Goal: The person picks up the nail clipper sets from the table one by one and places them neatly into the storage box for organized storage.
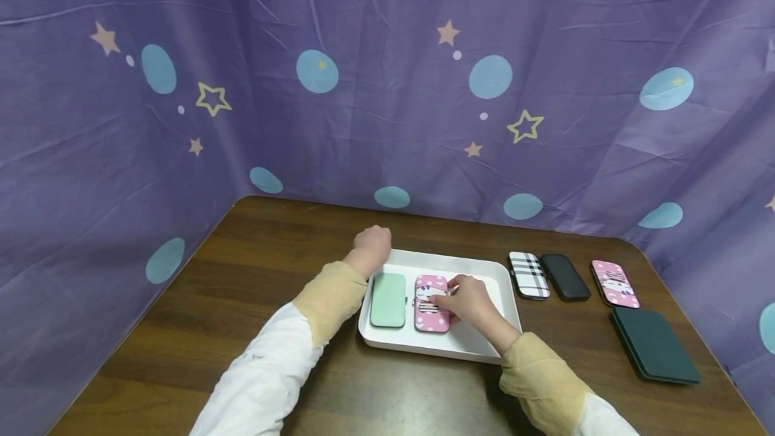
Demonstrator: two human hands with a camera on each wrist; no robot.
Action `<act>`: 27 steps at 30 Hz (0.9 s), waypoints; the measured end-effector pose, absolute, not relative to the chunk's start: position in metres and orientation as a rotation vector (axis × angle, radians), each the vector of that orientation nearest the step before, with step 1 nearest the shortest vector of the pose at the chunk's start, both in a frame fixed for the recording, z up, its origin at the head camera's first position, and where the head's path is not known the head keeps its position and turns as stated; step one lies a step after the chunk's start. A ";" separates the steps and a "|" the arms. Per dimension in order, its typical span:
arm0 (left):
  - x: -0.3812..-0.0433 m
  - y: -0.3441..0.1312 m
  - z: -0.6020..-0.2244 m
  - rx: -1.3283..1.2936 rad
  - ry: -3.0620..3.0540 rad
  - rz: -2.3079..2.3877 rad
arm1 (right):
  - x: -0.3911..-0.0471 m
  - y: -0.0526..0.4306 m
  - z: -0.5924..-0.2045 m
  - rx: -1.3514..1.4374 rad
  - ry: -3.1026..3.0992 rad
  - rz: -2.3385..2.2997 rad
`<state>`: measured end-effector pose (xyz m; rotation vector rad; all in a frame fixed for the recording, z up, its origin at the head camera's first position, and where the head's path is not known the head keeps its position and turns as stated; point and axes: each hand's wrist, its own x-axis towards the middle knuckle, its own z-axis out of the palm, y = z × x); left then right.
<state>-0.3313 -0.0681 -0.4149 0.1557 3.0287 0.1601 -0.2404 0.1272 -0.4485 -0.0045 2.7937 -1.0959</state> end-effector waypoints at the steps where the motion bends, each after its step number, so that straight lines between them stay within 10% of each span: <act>1: -0.331 -0.068 -0.415 0.157 3.030 0.160 | -0.240 0.127 -0.448 -0.002 2.794 -1.092; 27: -0.330 -0.068 -0.414 0.164 3.028 0.165 | -0.238 0.136 -0.437 -0.007 2.762 -1.075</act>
